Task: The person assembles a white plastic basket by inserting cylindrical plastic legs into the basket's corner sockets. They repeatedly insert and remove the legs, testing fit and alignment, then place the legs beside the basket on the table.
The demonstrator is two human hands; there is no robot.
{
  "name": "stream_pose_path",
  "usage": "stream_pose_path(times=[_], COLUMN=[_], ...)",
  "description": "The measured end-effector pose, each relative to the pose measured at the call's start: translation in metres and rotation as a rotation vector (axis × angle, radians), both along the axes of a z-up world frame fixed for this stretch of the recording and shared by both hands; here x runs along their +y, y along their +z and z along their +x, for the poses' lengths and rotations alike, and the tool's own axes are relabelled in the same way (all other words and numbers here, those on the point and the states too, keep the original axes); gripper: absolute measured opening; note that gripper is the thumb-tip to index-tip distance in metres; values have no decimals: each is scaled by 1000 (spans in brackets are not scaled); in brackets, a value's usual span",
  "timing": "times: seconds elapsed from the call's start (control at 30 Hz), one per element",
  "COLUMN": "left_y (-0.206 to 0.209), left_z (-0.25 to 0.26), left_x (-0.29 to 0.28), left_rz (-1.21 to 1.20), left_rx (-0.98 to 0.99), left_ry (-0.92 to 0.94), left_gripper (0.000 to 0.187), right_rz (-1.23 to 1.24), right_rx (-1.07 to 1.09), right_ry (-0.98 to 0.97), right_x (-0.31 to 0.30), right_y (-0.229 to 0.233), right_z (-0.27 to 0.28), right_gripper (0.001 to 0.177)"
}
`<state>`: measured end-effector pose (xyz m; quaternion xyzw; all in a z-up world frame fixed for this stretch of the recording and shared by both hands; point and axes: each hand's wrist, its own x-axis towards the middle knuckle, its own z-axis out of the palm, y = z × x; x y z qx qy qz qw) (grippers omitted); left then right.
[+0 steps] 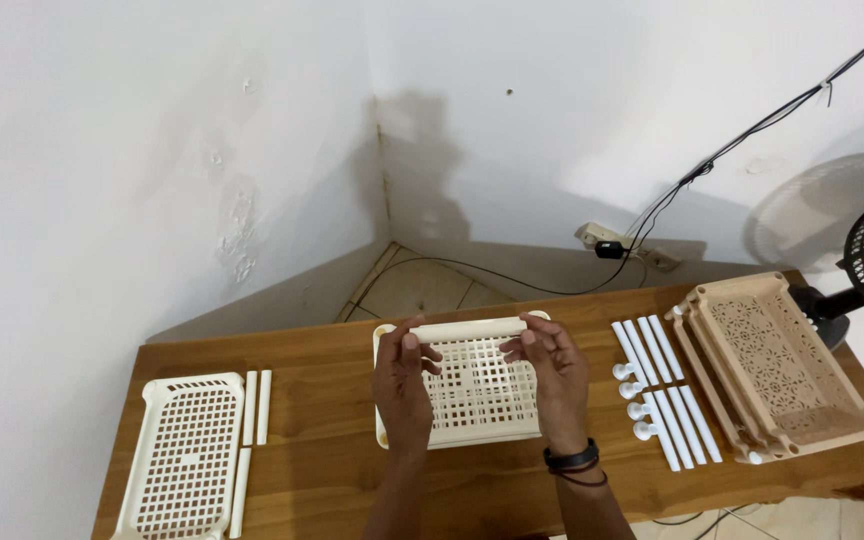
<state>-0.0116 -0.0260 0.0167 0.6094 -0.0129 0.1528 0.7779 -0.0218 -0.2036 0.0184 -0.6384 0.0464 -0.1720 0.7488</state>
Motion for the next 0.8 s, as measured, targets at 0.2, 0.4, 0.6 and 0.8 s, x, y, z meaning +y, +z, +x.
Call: stream_pose_path(times=[0.2, 0.4, 0.6, 0.8], left_y=[-4, -5, -15, -22], left_z=[-11, -22, -19, -19], left_x=[7, 2, -7, -12], left_rz=[-21, -38, -64, -18], left_rx=[-29, 90, 123, 190], left_ry=[-112, -86, -58, -28], left_gripper=[33, 37, 36, 38], right_rz=[13, 7, 28, -20], right_rx=[14, 56, 98, 51], right_ry=[56, 73, 91, 97], right_x=[-13, -19, -28, -37], right_y=[-6, -16, -25, -29], right_z=[-13, -22, -22, -24], right_gripper=[30, 27, 30, 33])
